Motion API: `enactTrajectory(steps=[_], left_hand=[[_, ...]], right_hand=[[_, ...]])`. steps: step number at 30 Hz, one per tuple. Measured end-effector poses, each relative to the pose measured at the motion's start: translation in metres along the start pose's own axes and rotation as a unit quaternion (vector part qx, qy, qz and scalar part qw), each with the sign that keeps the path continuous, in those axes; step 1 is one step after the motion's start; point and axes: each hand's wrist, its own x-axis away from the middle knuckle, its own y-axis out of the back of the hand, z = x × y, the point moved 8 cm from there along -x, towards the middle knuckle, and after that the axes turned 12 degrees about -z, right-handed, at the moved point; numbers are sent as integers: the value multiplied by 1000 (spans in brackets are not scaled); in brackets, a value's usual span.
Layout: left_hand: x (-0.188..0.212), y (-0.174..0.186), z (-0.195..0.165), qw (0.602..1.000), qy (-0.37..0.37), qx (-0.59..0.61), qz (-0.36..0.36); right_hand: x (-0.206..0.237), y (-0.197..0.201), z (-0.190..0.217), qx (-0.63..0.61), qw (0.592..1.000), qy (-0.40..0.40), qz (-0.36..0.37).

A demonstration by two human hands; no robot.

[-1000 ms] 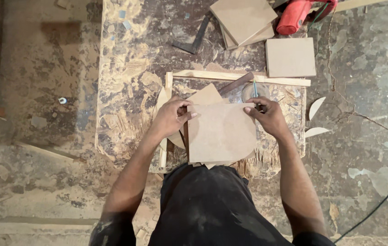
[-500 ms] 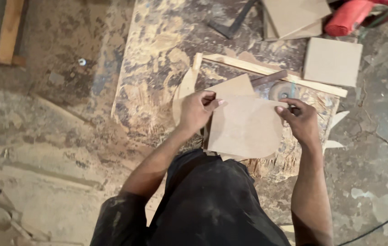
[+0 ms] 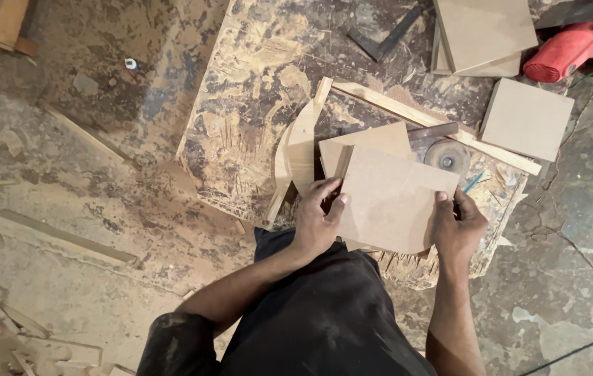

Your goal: The person uses an angle grinder to smooth the edges of a square wooden piece, then sets the tool down. They pick up a pencil and trace curved outlines on several stacked wooden squares, preparing them for cutting.

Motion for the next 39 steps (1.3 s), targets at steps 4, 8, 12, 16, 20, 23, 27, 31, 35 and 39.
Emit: enactTrajectory(steps=[4,8,12,16,20,23,27,31,35,39], left_hand=[[1,-5,10,1000,12,19,15],[0,-10,18,999,19,8,34],[-2,-12,21,999,34,-2,43],[-4,-8,15,998,42,-6,40],[-5,-7,14,995,86,23,35],[-5,-9,12,995,89,13,38],[-5,-5,3,998,41,13,54],[7,10,-22,989,-88,3,118],[21,19,-30,959,-177,-101,196],[28,18,-25,921,-247,-187,235]], right_hand=[[1,0,-1,38,999,-21,-4],[1,0,1,42,999,-27,-6],[0,-1,3,10,1000,-1,-5],[0,0,0,3,1000,-6,-8],[0,2,-3,48,999,-17,-17],[-2,3,0,34,999,-6,-23],[-9,7,3,61,998,3,-9],[-26,14,19,52,994,80,50],[-48,3,32,138,972,129,139],[-58,-8,26,218,949,49,222]])
